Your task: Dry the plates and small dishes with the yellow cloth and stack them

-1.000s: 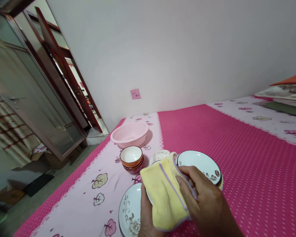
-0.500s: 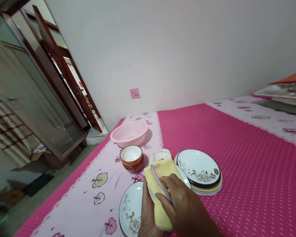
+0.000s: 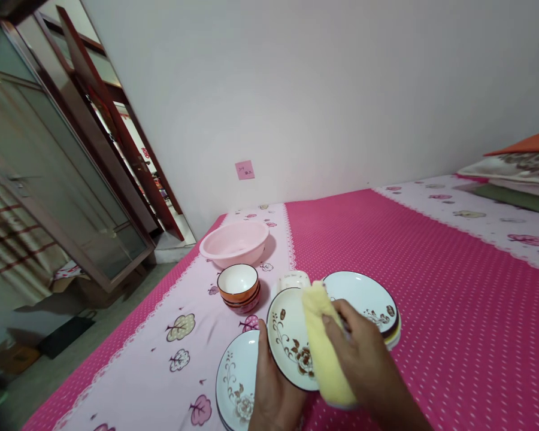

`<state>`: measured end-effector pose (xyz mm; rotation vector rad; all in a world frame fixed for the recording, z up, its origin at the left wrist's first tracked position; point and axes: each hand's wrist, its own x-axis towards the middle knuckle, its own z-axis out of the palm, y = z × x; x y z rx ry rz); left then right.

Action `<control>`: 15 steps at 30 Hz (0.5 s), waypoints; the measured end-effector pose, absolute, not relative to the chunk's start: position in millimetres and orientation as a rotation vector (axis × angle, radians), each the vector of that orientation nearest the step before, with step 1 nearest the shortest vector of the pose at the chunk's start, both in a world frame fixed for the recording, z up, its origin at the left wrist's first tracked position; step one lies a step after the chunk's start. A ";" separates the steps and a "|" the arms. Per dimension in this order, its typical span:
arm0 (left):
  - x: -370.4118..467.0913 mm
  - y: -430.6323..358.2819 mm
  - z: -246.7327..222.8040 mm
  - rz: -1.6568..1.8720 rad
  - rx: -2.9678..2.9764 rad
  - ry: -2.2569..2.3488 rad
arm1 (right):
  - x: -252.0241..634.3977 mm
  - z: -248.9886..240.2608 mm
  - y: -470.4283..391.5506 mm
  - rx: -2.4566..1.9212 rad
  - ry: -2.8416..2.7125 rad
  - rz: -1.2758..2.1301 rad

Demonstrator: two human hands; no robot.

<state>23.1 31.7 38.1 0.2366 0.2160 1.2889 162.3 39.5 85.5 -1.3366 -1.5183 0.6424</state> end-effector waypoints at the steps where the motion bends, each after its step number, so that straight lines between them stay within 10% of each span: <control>1: 20.7 32.7 38.9 1.288 0.212 0.221 | 173.0 90.3 38.7 -1.387 -1.430 0.670; 8: 13.9 34.6 39.3 1.351 0.126 0.252 | 196.0 111.0 20.6 -1.633 -1.254 0.176; 15: 20.4 33.9 32.7 1.229 0.201 0.231 | 149.2 106.4 22.6 -1.034 -1.863 0.795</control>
